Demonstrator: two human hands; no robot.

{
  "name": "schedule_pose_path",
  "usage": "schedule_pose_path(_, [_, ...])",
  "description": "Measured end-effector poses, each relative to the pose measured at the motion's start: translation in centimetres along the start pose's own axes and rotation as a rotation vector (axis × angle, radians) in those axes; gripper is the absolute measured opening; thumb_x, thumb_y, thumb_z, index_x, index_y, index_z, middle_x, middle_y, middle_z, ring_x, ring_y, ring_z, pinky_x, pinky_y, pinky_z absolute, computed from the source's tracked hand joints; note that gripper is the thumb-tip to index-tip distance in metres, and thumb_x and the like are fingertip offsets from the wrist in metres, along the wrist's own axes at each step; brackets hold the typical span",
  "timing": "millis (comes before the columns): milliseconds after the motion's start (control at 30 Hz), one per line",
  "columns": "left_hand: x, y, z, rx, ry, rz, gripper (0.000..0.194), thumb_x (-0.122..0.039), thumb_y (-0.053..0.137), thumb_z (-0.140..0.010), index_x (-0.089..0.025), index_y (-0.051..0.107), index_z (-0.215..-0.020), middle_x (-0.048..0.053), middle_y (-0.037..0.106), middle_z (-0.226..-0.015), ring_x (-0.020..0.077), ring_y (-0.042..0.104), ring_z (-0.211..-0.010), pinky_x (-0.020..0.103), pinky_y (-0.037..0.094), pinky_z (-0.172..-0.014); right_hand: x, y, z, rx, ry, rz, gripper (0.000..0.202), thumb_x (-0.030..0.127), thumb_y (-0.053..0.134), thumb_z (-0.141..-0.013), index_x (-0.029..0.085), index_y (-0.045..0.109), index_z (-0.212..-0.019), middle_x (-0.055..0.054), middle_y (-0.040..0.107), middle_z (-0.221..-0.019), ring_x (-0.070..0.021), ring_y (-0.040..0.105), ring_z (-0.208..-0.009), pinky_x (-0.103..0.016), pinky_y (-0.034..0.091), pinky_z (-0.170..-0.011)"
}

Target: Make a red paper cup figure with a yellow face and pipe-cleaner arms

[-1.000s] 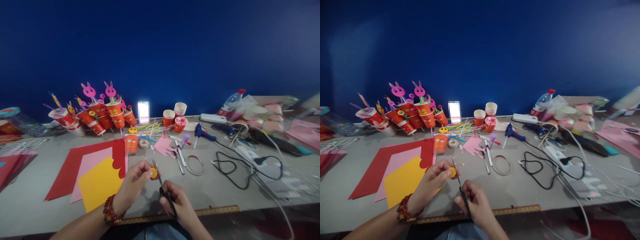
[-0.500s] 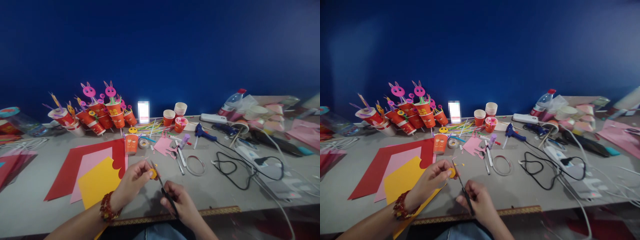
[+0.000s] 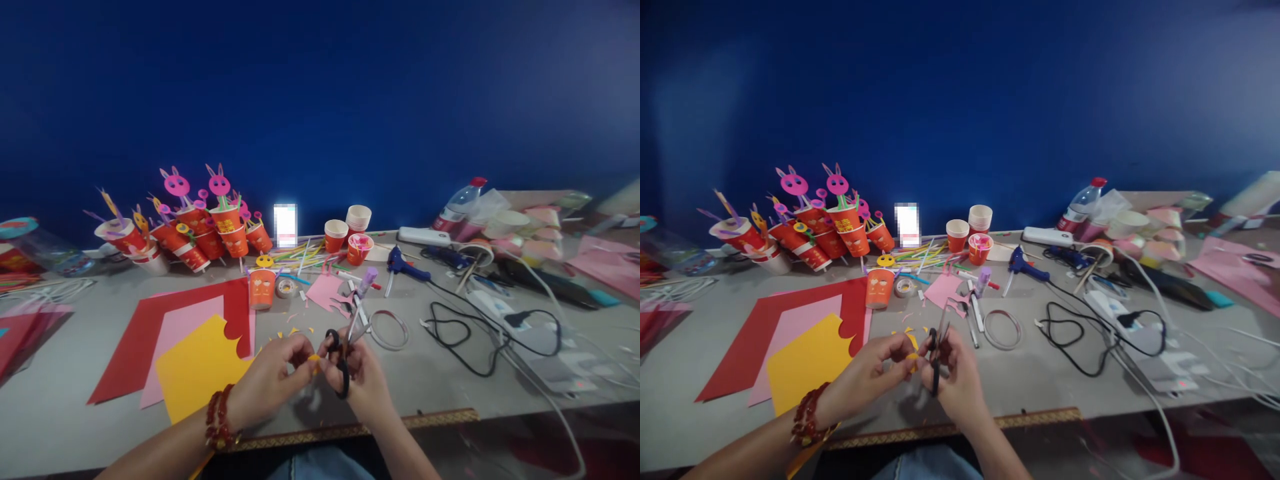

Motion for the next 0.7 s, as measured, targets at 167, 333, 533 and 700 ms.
schedule_pose_path(167, [0.0,-0.1,0.5,-0.114,0.025,0.004,0.019,-0.033,0.055,-0.093,-0.019,0.059,-0.080,0.000,0.063,-0.076,0.0157,0.057,-0.073,0.024,0.042,-0.066,-0.4,0.6,0.1,-0.033,0.034,-0.034,0.023,0.021,0.076,-0.070,0.021,0.057,-0.084,0.001,0.063,-0.074,-0.0125,0.055,-0.062,-0.022,0.046,-0.059])
schedule_pose_path(333, [0.8,0.9,0.7,-0.199,0.036,0.207,0.017,-0.034,0.059,-0.092,-0.019,0.063,-0.085,0.003,0.065,-0.082,0.0163,0.058,-0.075,0.026,0.046,-0.071,-0.7,0.9,0.5,-0.108,0.117,-0.127,0.034,0.031,0.084,-0.068,0.022,0.056,-0.084,0.002,0.062,-0.072,-0.0135,0.055,-0.061,-0.023,0.046,-0.058])
schedule_pose_path(533, [0.9,1.7,0.5,-0.222,-0.058,0.538,0.026,-0.042,0.066,-0.086,-0.017,0.061,-0.081,-0.001,0.060,-0.072,0.0109,0.053,-0.059,0.023,0.044,-0.059,-0.8,1.2,0.7,-0.039,0.129,-0.097,0.036,0.040,0.083,-0.071,0.021,0.056,-0.086,0.001,0.059,-0.076,-0.0141,0.053,-0.065,-0.025,0.045,-0.061])
schedule_pose_path(700, [0.2,1.1,0.3,-0.269,-0.098,0.624,0.030,-0.042,0.074,-0.077,-0.018,0.056,-0.077,-0.005,0.053,-0.061,0.0092,0.048,-0.053,0.021,0.042,-0.053,-1.8,0.9,2.0,0.172,0.206,-0.065,0.047,0.053,0.081,-0.072,0.021,0.049,-0.075,0.006,0.045,-0.067,-0.0112,0.041,-0.060,-0.022,0.036,-0.057])
Point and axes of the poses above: each hand's wrist, its own z-axis away from the middle knuckle, its own y-axis out of the palm, x = y × z, the point moved 2 cm from there along -z, towards the middle knuckle
